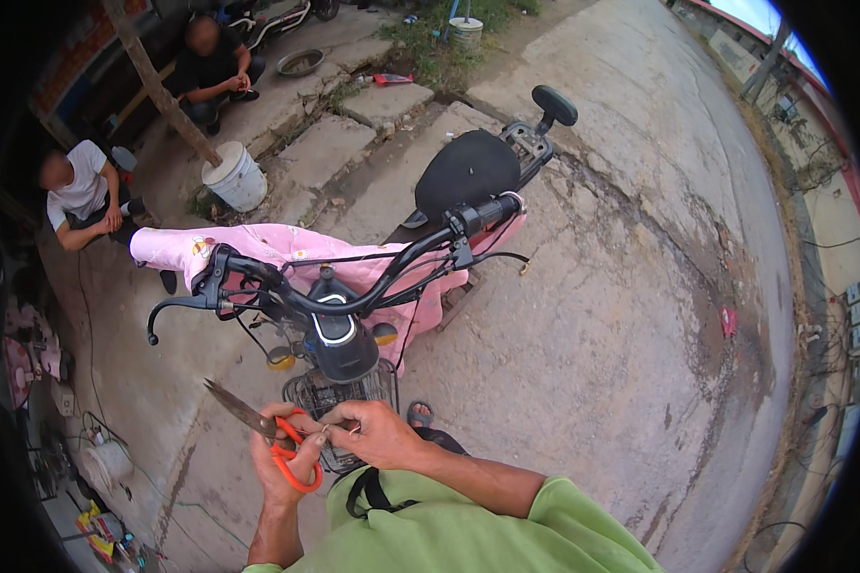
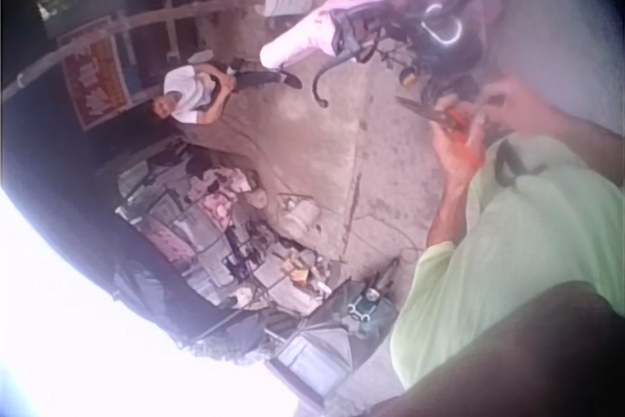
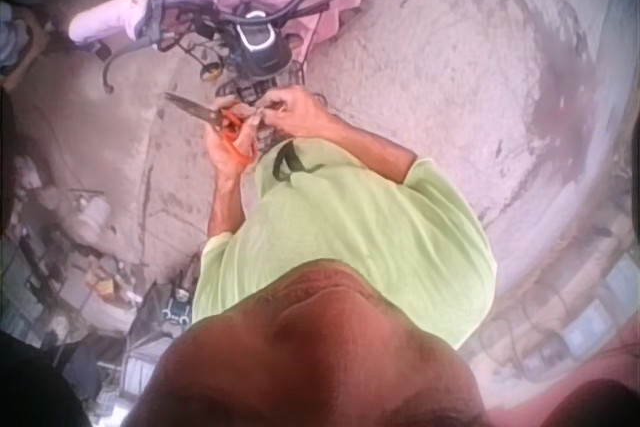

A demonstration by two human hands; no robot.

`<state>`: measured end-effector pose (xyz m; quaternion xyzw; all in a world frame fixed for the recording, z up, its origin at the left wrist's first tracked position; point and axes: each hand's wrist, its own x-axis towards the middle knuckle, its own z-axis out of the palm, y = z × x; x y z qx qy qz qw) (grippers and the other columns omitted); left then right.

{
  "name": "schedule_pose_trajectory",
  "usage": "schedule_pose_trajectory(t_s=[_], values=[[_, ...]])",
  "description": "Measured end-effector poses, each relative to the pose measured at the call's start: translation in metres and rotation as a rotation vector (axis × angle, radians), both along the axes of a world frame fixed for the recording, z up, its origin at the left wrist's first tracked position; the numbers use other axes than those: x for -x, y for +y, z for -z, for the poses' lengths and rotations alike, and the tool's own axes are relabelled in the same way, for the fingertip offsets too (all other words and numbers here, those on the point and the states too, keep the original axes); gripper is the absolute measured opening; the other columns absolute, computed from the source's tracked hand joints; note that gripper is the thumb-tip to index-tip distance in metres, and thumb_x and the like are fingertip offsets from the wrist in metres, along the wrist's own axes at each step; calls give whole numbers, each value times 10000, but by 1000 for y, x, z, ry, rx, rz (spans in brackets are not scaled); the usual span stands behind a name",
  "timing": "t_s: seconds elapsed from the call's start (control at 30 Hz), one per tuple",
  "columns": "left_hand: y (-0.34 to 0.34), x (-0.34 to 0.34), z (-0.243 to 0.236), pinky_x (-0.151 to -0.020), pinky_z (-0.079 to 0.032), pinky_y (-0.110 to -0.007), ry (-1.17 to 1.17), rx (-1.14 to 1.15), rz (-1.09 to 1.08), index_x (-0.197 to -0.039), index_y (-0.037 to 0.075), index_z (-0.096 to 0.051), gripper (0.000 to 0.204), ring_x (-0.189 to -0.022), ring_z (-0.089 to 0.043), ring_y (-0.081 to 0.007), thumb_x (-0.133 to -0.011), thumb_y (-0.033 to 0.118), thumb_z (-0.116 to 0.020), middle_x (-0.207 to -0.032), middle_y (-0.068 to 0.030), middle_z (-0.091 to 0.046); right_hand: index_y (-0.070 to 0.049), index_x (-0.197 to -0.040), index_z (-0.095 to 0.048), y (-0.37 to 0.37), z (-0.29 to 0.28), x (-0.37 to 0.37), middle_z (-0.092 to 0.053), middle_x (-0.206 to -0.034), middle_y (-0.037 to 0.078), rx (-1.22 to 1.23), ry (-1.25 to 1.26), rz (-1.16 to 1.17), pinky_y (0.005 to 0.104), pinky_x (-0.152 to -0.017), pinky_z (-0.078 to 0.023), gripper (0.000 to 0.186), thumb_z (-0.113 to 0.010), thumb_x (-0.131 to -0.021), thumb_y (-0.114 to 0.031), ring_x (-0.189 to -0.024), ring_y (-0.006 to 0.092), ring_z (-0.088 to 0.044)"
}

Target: The person strips insulation from wires on an electric bicycle using pliers and scissors, then twists the exposed strands together. The work is performed at the front of the bike near the handlebars and basket.

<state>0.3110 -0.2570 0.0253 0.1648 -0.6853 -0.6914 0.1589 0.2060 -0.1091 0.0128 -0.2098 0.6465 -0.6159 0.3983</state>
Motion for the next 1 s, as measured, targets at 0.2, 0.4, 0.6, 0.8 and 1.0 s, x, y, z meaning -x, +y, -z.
schedule_pose_trajectory(t_s=[0.2,0.4,0.6,0.8,1.0], values=[[1,4,0,-692,-517,-268,4,-109,-10,-1260,-5,-430,519,-792,-623,-134,-818,-120,-676,-900,-113,-643,24,-1041,-674,3,-2,3,-709,-840,113,-54,70,-20,331,-725,-540,232,-656,-926,-177,-761,165,-669],[-1,2,5,-686,-520,-281,-2,-77,44,-1260,4,-420,536,-779,-628,-148,-804,-101,-680,-881,-121,-644,32,-1018,-655,5,-2,3,-705,-843,91,-54,102,-35,338,-707,-534,239,-649,-943,-194,-748,165,-661],[-4,-3,9,-669,-525,-310,-29,-198,147,-1238,17,-411,529,-729,-624,-167,-789,-95,-667,-810,-127,-636,13,-1032,-636,2,28,-7,-606,-775,3,63,-351,25,242,-544,-423,197,-620,-967,-173,-638,74,-536],[-10,-3,9,-688,-532,-302,-99,-332,128,-1257,16,-413,505,-776,-629,-149,-830,-85,-663,-882,-100,-638,-26,-957,-635,-10,31,-4,-571,-750,-17,80,-601,102,217,-499,-344,150,-652,-946,-174,-588,57,-462],[-23,2,9,-627,-538,-347,42,-554,43,-1290,39,-385,516,-703,-628,-189,-852,-56,-642,-844,-128,-634,-21,-1213,-592,-11,18,-6,-546,-763,-31,180,-385,85,208,-537,-331,262,-606,-977,-133,-606,26,-418]])
